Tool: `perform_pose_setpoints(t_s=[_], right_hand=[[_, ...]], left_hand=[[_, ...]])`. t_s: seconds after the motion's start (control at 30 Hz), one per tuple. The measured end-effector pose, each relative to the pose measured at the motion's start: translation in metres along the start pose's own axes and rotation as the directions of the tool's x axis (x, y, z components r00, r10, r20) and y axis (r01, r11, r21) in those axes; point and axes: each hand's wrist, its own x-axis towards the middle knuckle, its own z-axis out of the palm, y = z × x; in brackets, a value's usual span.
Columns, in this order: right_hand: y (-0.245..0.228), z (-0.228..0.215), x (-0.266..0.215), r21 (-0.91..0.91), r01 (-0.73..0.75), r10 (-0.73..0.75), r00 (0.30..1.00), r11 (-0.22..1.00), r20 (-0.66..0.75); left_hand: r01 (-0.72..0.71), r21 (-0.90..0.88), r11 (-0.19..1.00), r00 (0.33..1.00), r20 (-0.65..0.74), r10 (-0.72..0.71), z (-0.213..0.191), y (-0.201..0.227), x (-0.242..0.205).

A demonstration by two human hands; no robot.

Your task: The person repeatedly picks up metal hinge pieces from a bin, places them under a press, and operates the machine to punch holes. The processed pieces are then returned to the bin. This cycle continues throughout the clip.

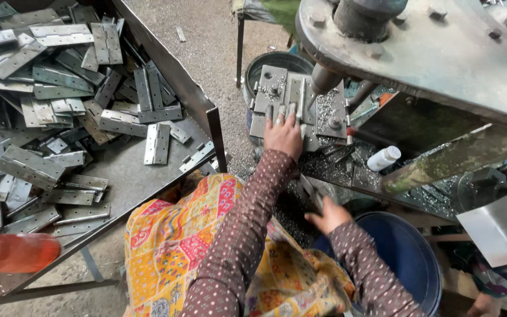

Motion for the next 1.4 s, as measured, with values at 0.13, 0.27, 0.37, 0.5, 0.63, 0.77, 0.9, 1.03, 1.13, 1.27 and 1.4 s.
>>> perform_pose_setpoints(t_s=[0.13, 0.27, 0.37, 0.5, 0.63, 0.77, 0.9, 1.03, 1.13, 1.27, 1.4], right_hand=[[0.008, -0.007, 0.003, -0.073, 0.055, -0.058, 0.998, 0.996, -0.04], [0.008, 0.056, -0.013, 0.066, -0.032, 0.04, 0.992, 0.997, -0.118], [0.007, 0.078, -0.014, 0.098, -0.035, 0.052, 0.984, 0.995, -0.171], [-0.006, 0.023, -0.023, 0.045, -0.044, 0.047, 0.997, 0.998, -0.056], [-0.043, -0.06, -0.042, 0.13, -0.03, 0.058, 0.975, 0.991, -0.216], [-0.067, -0.091, -0.06, 0.289, 0.183, 0.002, 0.842, 0.94, -0.54], [-0.057, -0.079, -0.067, 0.46, 0.541, 0.065, 0.596, 0.704, -0.8], [-0.043, -0.072, -0.064, 0.564, 0.485, 0.199, 0.614, 0.669, -0.764], [-0.045, -0.07, -0.061, 0.642, 0.413, 0.246, 0.683, 0.646, -0.687], [-0.049, -0.071, -0.063, 0.588, 0.445, 0.175, 0.678, 0.676, -0.714], [-0.051, -0.076, -0.061, 0.575, 0.374, 0.156, 0.726, 0.728, -0.67]], left_hand=[[0.04, -0.028, 0.999, 0.991, 0.125, -0.036, 0.0, -0.007, 0.028], [0.045, -0.018, 0.999, 0.995, 0.089, -0.043, 0.004, -0.009, 0.034], [0.047, -0.065, 0.997, 0.998, 0.036, -0.045, 0.006, -0.013, 0.031], [0.027, -0.015, 1.0, 0.98, 0.199, -0.024, -0.002, -0.014, 0.034], [-0.092, 0.04, 0.995, 0.995, 0.045, 0.09, -0.017, -0.001, -0.004], [-0.16, 0.126, 0.979, 0.983, -0.068, 0.17, -0.021, 0.016, -0.087], [-0.256, 0.095, 0.962, 0.856, -0.44, 0.271, -0.023, 0.007, -0.118], [-0.408, -0.054, 0.911, 0.838, -0.417, 0.351, -0.032, 0.003, -0.102], [-0.393, -0.249, 0.885, 0.819, -0.533, 0.214, -0.037, 0.012, -0.083], [-0.224, 0.076, 0.972, 0.783, -0.58, 0.226, -0.023, 0.015, -0.047], [-0.166, 0.217, 0.962, 0.974, -0.116, 0.194, -0.003, -0.004, -0.03]])
